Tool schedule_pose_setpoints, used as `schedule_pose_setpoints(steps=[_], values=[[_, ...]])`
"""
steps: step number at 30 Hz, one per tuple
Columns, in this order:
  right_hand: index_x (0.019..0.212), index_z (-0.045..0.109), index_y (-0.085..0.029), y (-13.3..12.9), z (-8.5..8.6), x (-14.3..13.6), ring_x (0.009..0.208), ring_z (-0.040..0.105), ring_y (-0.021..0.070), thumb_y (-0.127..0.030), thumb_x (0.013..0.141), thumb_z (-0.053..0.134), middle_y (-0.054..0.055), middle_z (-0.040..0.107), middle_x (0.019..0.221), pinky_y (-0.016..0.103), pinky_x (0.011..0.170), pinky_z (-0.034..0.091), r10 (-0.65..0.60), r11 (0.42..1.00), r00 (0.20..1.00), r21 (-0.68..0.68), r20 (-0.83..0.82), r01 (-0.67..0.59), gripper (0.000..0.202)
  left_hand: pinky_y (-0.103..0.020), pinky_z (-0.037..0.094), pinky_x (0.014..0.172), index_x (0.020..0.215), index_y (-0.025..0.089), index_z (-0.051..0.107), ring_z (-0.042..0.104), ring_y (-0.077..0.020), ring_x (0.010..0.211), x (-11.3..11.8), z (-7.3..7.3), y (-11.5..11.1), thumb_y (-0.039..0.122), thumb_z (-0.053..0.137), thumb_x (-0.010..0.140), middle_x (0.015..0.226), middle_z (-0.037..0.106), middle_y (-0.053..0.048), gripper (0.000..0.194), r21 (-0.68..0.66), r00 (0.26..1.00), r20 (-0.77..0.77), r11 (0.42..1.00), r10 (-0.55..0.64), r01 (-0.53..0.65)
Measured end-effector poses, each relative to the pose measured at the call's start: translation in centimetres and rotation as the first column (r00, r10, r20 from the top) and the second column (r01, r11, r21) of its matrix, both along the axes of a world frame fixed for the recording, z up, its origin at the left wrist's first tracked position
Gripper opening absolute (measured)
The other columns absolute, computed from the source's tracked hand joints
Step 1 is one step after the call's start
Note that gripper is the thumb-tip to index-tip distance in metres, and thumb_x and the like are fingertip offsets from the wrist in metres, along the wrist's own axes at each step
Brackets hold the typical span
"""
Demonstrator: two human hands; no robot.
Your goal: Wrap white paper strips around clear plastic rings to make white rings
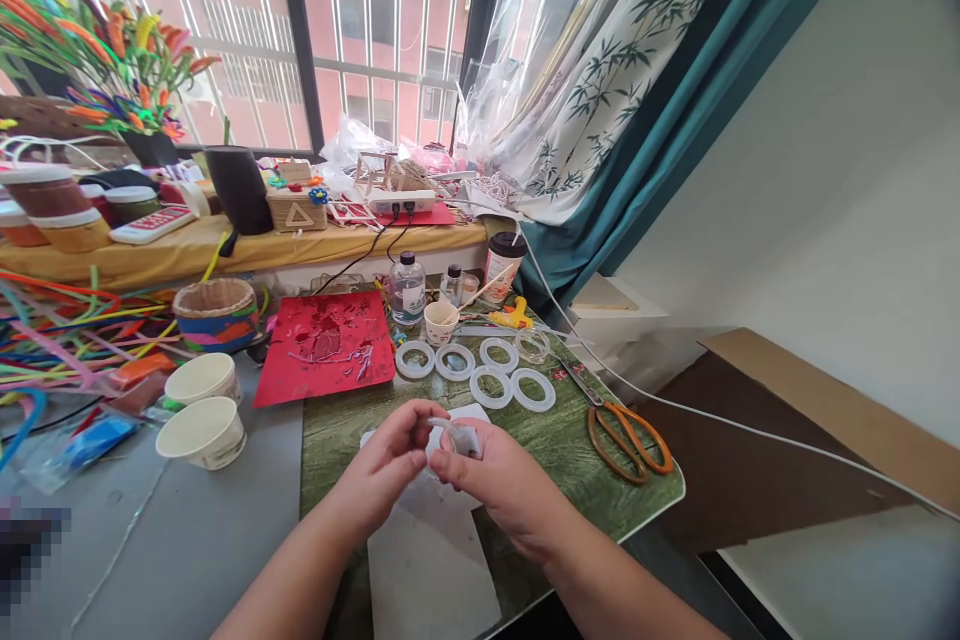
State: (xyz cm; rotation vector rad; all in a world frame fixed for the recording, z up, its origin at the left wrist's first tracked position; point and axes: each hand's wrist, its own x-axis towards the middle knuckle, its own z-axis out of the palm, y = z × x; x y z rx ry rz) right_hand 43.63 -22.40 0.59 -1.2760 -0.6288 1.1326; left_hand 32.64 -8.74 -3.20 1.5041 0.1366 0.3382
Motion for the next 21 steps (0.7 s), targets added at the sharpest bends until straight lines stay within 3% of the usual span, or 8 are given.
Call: schedule_pose_setpoints(steps=[2,5,7,12,14,17,19,21], values=[[0.087,0.062,-0.020,-0.1,-0.5,-0.2,0.067,0.043,0.0141,-0.055,0.071,0.084,-0.003,0.054,0.074,0.027,0.064,0.033,0.014,0.998,0.997,-0.063,0.078,-0.009,0.045,-0.029,0.045,0.072,0.095,0.021,0.062,0.056,-0.0180,0.077,0.3,-0.1,-0.1,0.051,0.054,0.094,0.082,0.062,-0.002,0.031,-0.025,0.994,-0.058,0.995,0.094,-0.096],[0.085,0.060,-0.020,-0.1,-1.3,-1.1,0.068,0.045,0.0151,-0.046,0.070,0.084,-0.003,0.055,0.074,0.028,0.063,0.034,-0.018,0.990,0.963,-0.132,0.269,0.055,0.039,-0.027,0.040,0.062,0.066,0.021,0.051,0.048,-0.0144,0.062,0.9,-0.1,-0.4,0.062,0.058,0.089,0.061,0.053,0.002,0.048,0.056,0.972,-0.140,0.981,0.190,-0.183],[0.079,0.056,-0.020,0.2,-1.8,-1.8,0.068,0.043,0.0147,-0.044,0.074,0.080,-0.003,0.052,0.072,0.028,0.063,0.034,-0.078,0.990,0.937,-0.086,0.341,0.114,0.035,-0.026,0.040,0.059,0.063,0.021,0.048,0.046,-0.0133,0.058,1.1,-0.2,-0.7,0.067,0.061,0.085,0.058,0.052,0.003,0.052,0.012,0.963,-0.172,0.978,0.209,-0.210],[0.075,0.049,-0.022,0.9,-3.2,-2.6,0.065,0.042,0.0144,-0.055,0.089,0.061,-0.004,0.046,0.066,0.028,0.062,0.036,-0.197,0.980,0.958,0.048,0.210,0.191,0.037,-0.025,0.039,0.053,0.068,0.022,0.048,0.044,-0.0120,0.053,1.5,-0.3,-1.2,0.066,0.060,0.085,0.058,0.047,0.006,0.048,-0.233,0.930,-0.210,0.909,0.301,-0.347],[0.077,0.051,-0.022,1.1,-3.4,-2.4,0.066,0.044,0.0153,-0.056,0.090,0.059,-0.003,0.048,0.067,0.029,0.063,0.037,-0.199,0.980,0.955,0.039,0.220,0.195,0.037,-0.026,0.039,0.053,0.067,0.023,0.047,0.045,-0.0128,0.053,1.5,-0.2,-1.0,0.061,0.058,0.086,0.059,0.046,0.006,0.044,-0.246,0.926,-0.217,0.901,0.308,-0.357],[0.076,0.053,-0.022,1.3,-3.0,-1.5,0.066,0.046,0.0161,-0.050,0.093,0.058,-0.002,0.052,0.068,0.029,0.062,0.035,-0.099,0.992,0.930,-0.043,0.355,0.122,0.033,-0.026,0.037,0.058,0.062,0.022,0.047,0.045,-0.0141,0.059,1.3,-0.2,-0.2,0.051,0.060,0.085,0.059,0.046,0.004,0.039,0.001,0.920,-0.190,0.937,0.344,-0.350],[0.075,0.055,-0.022,1.4,-2.4,-0.9,0.067,0.050,0.0170,-0.044,0.095,0.057,-0.001,0.057,0.070,0.030,0.062,0.034,-0.006,0.994,0.890,-0.095,0.455,0.055,0.030,-0.026,0.034,0.059,0.059,0.022,0.045,0.044,-0.0145,0.060,1.0,-0.2,0.3,0.048,0.058,0.087,0.059,0.045,0.004,0.040,0.207,0.928,-0.163,0.931,0.336,-0.301],[0.079,0.059,-0.021,1.4,-1.7,-0.4,0.071,0.055,0.0180,-0.036,0.098,0.053,0.001,0.062,0.074,0.030,0.065,0.036,0.063,0.995,0.848,-0.100,0.526,-0.012,0.025,-0.027,0.033,0.059,0.058,0.022,0.044,0.045,-0.0148,0.060,0.8,-0.2,0.6,0.050,0.054,0.091,0.058,0.046,0.003,0.044,0.318,0.937,-0.154,0.913,0.314,-0.254]])
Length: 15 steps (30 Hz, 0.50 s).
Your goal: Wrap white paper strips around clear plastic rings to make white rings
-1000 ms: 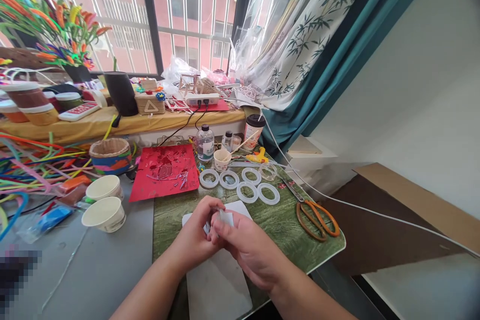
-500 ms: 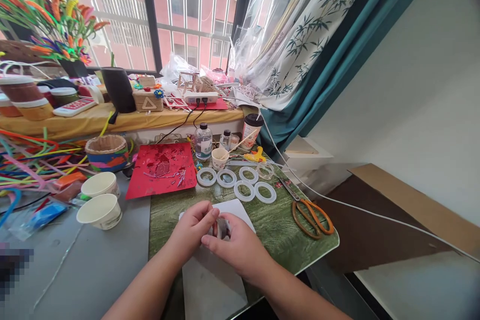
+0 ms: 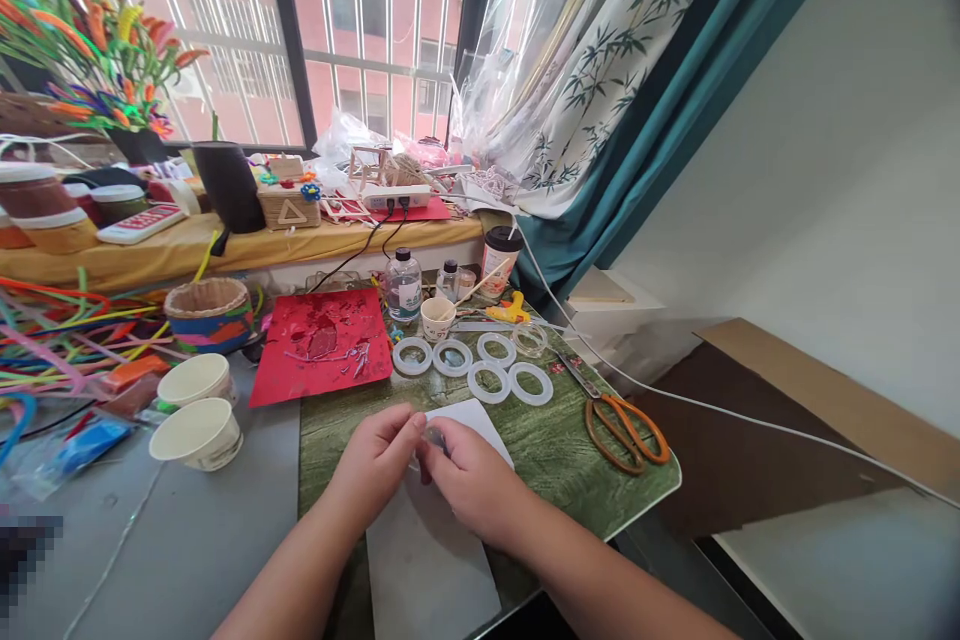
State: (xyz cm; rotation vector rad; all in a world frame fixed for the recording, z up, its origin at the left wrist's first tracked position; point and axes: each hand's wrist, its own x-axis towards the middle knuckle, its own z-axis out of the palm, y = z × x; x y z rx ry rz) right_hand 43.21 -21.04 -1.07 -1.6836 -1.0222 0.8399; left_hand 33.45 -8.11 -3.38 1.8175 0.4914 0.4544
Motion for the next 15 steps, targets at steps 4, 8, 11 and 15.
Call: schedule_pose_setpoints(steps=[4,8,11,15], values=[[0.093,0.062,-0.021,-0.1,0.4,0.4,0.078,0.060,0.0200,-0.027,0.096,0.054,0.004,0.069,0.086,0.030,0.069,0.039,0.086,0.996,0.985,0.015,0.148,-0.089,0.011,-0.027,0.033,0.060,0.059,0.022,0.046,0.046,-0.0154,0.060,0.0,0.1,-0.1,0.054,0.049,0.095,0.059,0.050,0.003,0.048,0.069,0.999,-0.018,0.997,-0.027,0.028],[0.096,0.062,-0.020,-0.2,-0.5,0.6,0.085,0.060,0.0224,-0.012,0.081,0.063,0.006,0.069,0.096,0.031,0.072,0.039,0.059,0.998,0.948,-0.001,0.312,-0.062,0.017,-0.028,0.033,0.060,0.062,0.022,0.043,0.045,-0.0162,0.063,0.0,0.0,-0.3,0.053,0.045,0.096,0.063,0.048,0.002,0.046,0.088,0.995,-0.020,0.992,-0.093,0.095],[0.088,0.059,-0.020,-0.3,-1.0,0.8,0.086,0.058,0.0233,-0.009,0.077,0.062,0.006,0.066,0.092,0.032,0.074,0.038,0.039,0.999,0.910,-0.021,0.413,-0.033,0.016,-0.028,0.032,0.061,0.064,0.023,0.040,0.042,-0.0162,0.064,-0.1,-0.3,-0.5,0.053,0.040,0.099,0.065,0.046,0.002,0.046,0.099,0.996,-0.024,0.991,-0.084,0.086],[0.084,0.056,-0.021,-0.2,-0.7,0.9,0.083,0.055,0.0228,-0.017,0.078,0.071,0.005,0.063,0.087,0.032,0.072,0.037,0.009,0.999,0.895,-0.035,0.445,0.007,0.017,-0.028,0.035,0.063,0.077,0.022,0.050,0.046,-0.0157,0.066,-0.2,-0.6,-0.7,0.051,0.047,0.098,0.070,0.049,0.003,0.036,0.036,0.998,0.049,0.999,-0.041,0.039]])
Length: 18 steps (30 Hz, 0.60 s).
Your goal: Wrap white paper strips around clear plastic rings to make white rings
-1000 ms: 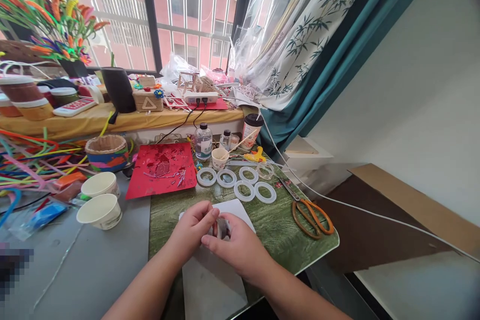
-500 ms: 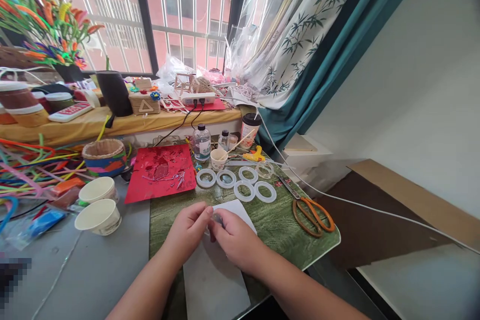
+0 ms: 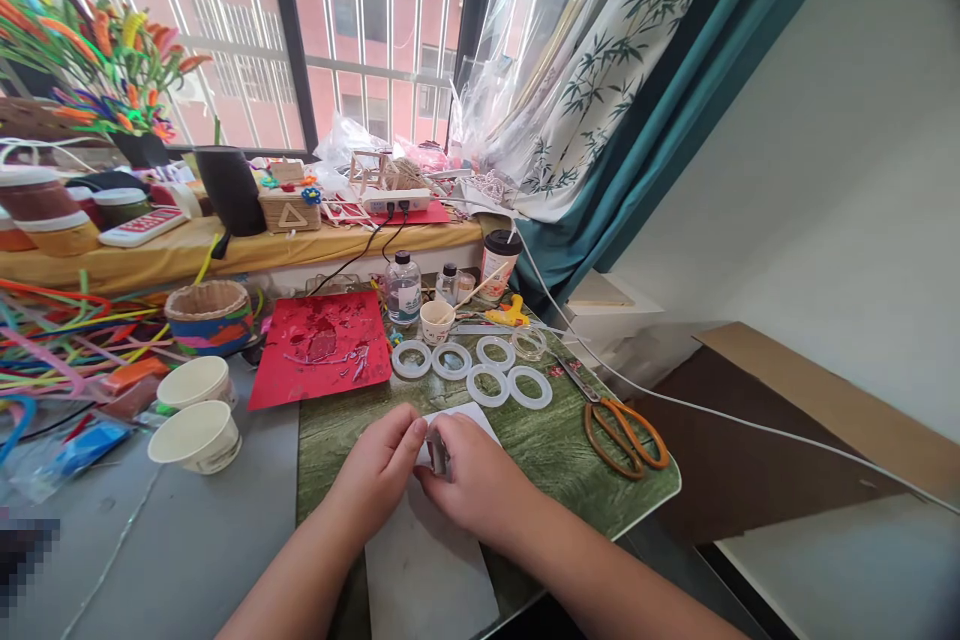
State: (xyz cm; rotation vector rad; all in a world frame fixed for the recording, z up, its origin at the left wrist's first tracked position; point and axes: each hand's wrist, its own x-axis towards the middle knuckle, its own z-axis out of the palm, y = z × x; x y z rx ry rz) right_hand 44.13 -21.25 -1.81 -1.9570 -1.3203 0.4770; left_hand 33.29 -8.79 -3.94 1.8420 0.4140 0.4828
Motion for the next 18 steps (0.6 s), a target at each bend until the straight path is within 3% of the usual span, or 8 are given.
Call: schedule_pose_setpoints(steps=[3,6,8,11,14,18], values=[[0.081,0.055,-0.020,0.2,0.6,0.1,0.077,0.054,0.0207,-0.027,0.084,0.073,0.004,0.062,0.082,0.031,0.067,0.035,-0.039,0.998,0.998,-0.046,-0.058,0.037,0.019,-0.027,0.041,0.063,0.106,0.023,0.055,0.050,-0.0157,0.067,0.2,-0.1,0.0,0.050,0.051,0.096,0.075,0.052,0.004,0.030,-0.195,0.993,0.093,0.979,0.077,-0.058],[0.087,0.060,-0.019,0.2,1.3,0.4,0.076,0.058,0.0191,-0.028,0.098,0.056,0.004,0.066,0.083,0.030,0.067,0.037,0.022,0.997,0.987,-0.072,-0.161,-0.034,0.015,-0.026,0.041,0.063,0.093,0.021,0.056,0.049,-0.0146,0.066,0.5,-0.3,0.4,0.049,0.055,0.094,0.074,0.050,0.004,0.028,-0.266,0.989,0.093,0.960,0.113,-0.085],[0.098,0.064,-0.018,0.1,1.6,0.7,0.084,0.062,0.0198,-0.026,0.101,0.051,0.006,0.071,0.092,0.030,0.073,0.041,0.082,0.994,0.979,-0.059,-0.185,-0.094,0.015,-0.026,0.041,0.063,0.080,0.021,0.053,0.048,-0.0143,0.066,0.5,-0.4,0.6,0.048,0.057,0.093,0.072,0.049,0.003,0.030,-0.229,0.992,0.079,0.970,0.103,-0.082],[0.103,0.067,-0.018,0.0,1.8,1.2,0.096,0.062,0.0223,-0.027,0.101,0.054,0.009,0.070,0.104,0.032,0.082,0.043,0.133,0.989,0.988,-0.052,-0.080,-0.137,0.016,-0.027,0.039,0.065,0.076,0.022,0.050,0.047,-0.0150,0.068,0.4,-0.6,0.6,0.047,0.056,0.094,0.071,0.049,0.003,0.032,-0.108,0.997,0.060,0.993,0.049,-0.042],[0.095,0.068,-0.016,0.2,2.1,1.5,0.089,0.062,0.0217,-0.026,0.099,0.058,0.009,0.070,0.097,0.030,0.076,0.042,0.199,0.973,0.980,-0.124,0.008,-0.196,0.014,-0.028,0.038,0.067,0.082,0.022,0.051,0.048,-0.0160,0.071,0.1,-0.6,0.1,0.043,0.054,0.096,0.074,0.051,0.003,0.026,0.014,1.000,0.003,1.000,-0.008,0.008],[0.092,0.068,-0.015,0.6,2.7,1.6,0.084,0.062,0.0221,-0.027,0.095,0.064,0.010,0.071,0.093,0.030,0.072,0.040,0.242,0.951,0.969,-0.211,0.057,-0.225,0.013,-0.029,0.039,0.069,0.094,0.024,0.049,0.049,-0.0172,0.075,-0.3,-0.5,-0.3,0.042,0.044,0.101,0.082,0.052,0.002,0.020,0.043,1.000,0.002,0.999,0.004,-0.004]])
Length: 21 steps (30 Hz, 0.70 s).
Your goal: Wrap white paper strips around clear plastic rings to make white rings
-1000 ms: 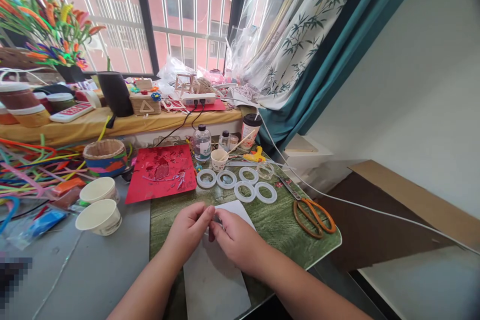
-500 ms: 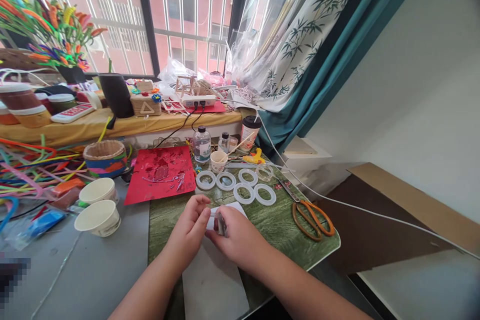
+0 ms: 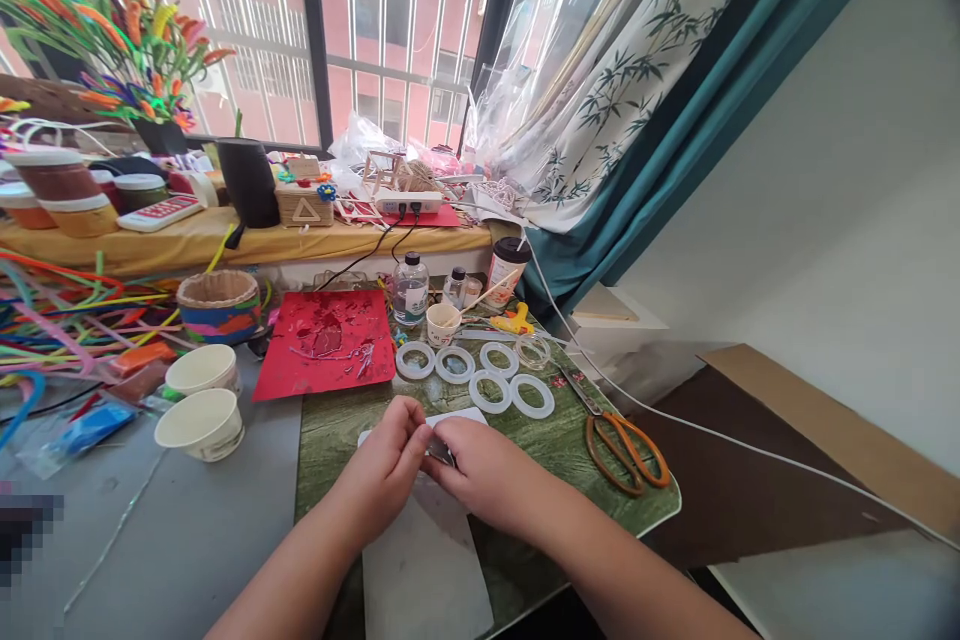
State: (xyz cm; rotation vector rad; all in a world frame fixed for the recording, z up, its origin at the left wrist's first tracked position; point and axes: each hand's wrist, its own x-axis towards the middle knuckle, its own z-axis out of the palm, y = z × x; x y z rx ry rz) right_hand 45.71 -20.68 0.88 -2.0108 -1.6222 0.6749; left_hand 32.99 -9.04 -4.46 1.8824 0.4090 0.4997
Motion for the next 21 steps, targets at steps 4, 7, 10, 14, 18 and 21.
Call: schedule_pose_setpoints(steps=[4,7,10,14,18,21], values=[[0.090,0.065,-0.016,0.0,-0.1,-0.4,0.082,0.061,0.0211,-0.030,0.097,0.060,0.008,0.070,0.092,0.029,0.070,0.038,0.015,1.000,0.997,0.007,-0.076,-0.015,0.016,-0.031,0.037,0.069,0.098,0.024,0.050,0.049,-0.0178,0.073,-0.2,0.4,0.3,0.042,0.037,0.103,0.081,0.053,0.002,0.023,0.058,0.999,-0.038,0.998,-0.015,0.017],[0.086,0.060,-0.018,-0.3,-0.8,-0.8,0.079,0.057,0.0194,-0.032,0.098,0.057,0.005,0.066,0.087,0.028,0.069,0.037,-0.033,0.997,0.989,0.067,-0.147,0.043,0.019,-0.031,0.037,0.070,0.098,0.024,0.052,0.050,-0.0176,0.074,-0.1,0.6,0.4,0.042,0.039,0.103,0.081,0.054,0.002,0.023,0.063,0.999,-0.049,0.998,-0.017,0.020],[0.078,0.053,-0.019,-0.7,-1.8,-1.2,0.075,0.052,0.0183,-0.037,0.099,0.054,0.003,0.059,0.080,0.029,0.067,0.035,-0.101,0.986,0.980,0.113,-0.170,0.121,0.027,-0.030,0.039,0.070,0.094,0.023,0.052,0.050,-0.0169,0.074,0.2,0.6,0.2,0.042,0.042,0.101,0.080,0.053,0.002,0.023,-0.010,0.999,0.003,0.999,0.032,-0.032],[0.082,0.054,-0.019,-1.3,-3.0,-1.8,0.076,0.051,0.0192,-0.046,0.101,0.048,0.003,0.057,0.080,0.030,0.069,0.036,-0.150,0.971,0.936,0.133,-0.318,0.201,0.033,-0.026,0.037,0.061,0.089,0.023,0.052,0.043,-0.0136,0.063,0.8,0.4,0.0,0.047,0.048,0.097,0.070,0.046,0.005,0.025,-0.218,0.993,0.057,0.972,0.105,-0.090],[0.082,0.056,-0.019,-1.5,-3.7,-2.1,0.075,0.050,0.0185,-0.057,0.098,0.050,0.002,0.056,0.078,0.030,0.069,0.037,-0.184,0.951,0.849,0.127,-0.495,0.280,0.042,-0.022,0.034,0.052,0.087,0.022,0.052,0.037,-0.0103,0.054,1.2,0.6,-0.1,0.053,0.055,0.092,0.063,0.040,0.008,0.031,-0.386,0.988,0.082,0.918,0.131,-0.089],[0.082,0.059,-0.018,-1.4,-3.7,-2.2,0.073,0.051,0.0174,-0.066,0.089,0.062,0.001,0.057,0.076,0.030,0.070,0.038,-0.135,0.953,0.702,0.102,-0.699,0.285,0.049,-0.020,0.033,0.046,0.086,0.023,0.052,0.041,-0.0086,0.049,1.2,1.0,-0.4,0.058,0.061,0.088,0.062,0.043,0.009,0.037,-0.454,0.987,0.087,0.887,0.138,-0.084]])
